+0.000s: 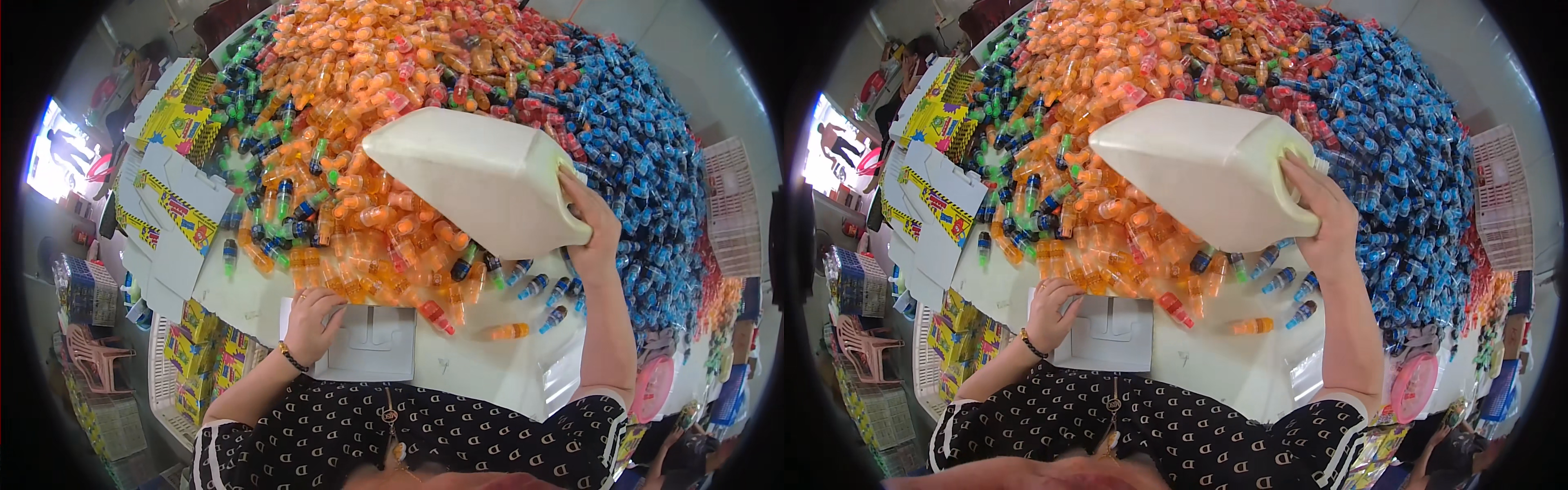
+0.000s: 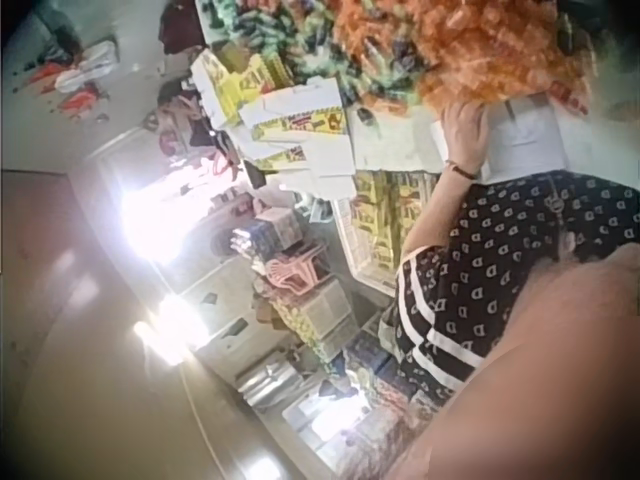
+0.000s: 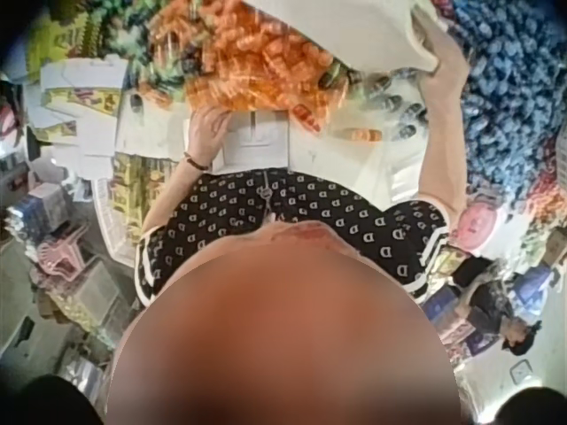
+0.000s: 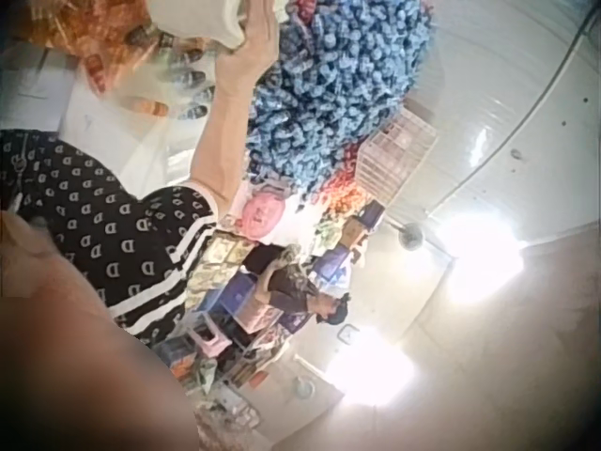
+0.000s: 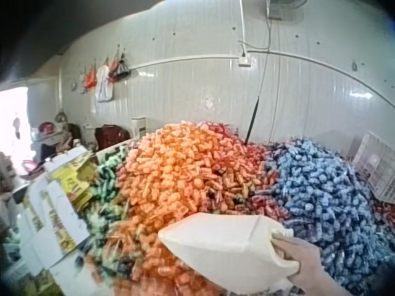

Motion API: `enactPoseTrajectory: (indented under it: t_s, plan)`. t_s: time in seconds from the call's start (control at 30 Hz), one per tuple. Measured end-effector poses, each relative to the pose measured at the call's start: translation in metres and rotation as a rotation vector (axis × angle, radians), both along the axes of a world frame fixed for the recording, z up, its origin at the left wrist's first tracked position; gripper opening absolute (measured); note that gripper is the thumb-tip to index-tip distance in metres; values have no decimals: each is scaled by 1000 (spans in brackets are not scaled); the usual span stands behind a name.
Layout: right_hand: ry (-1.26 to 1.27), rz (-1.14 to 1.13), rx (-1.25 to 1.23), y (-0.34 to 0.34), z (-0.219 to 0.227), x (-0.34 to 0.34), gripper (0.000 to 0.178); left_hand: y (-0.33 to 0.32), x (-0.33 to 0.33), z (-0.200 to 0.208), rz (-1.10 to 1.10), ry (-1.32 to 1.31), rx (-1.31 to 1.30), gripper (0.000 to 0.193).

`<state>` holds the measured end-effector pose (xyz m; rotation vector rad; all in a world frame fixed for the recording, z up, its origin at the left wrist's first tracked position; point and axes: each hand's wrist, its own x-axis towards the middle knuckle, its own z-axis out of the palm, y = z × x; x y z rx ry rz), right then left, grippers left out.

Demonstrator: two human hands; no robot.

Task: Packaging small colorful bottles into boxes and bags on a production line.

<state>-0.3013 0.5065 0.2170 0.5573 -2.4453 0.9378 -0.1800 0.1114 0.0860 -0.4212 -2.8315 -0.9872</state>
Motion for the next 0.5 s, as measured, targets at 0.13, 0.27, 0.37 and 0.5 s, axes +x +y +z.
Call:
enactPoseTrajectory:
  t_s: [0.13, 0.27, 0.37, 0.5]
  plan:
    - [147, -75, -88, 4, -9, -5, 38, 0, -5, -4, -4, 20, -3, 15]
    - [314, -313, -143, 40, -28, -29, 37, -8, 5, -3, -19, 23, 4, 16]
    - [244, -593, -335, 63, -43, -39, 34, -6, -3, -3, -43, 21, 24, 16]
    - [-12, -833, -386, 109, -57, -8, 27, 8, -11, -6, -51, 26, -5, 17]
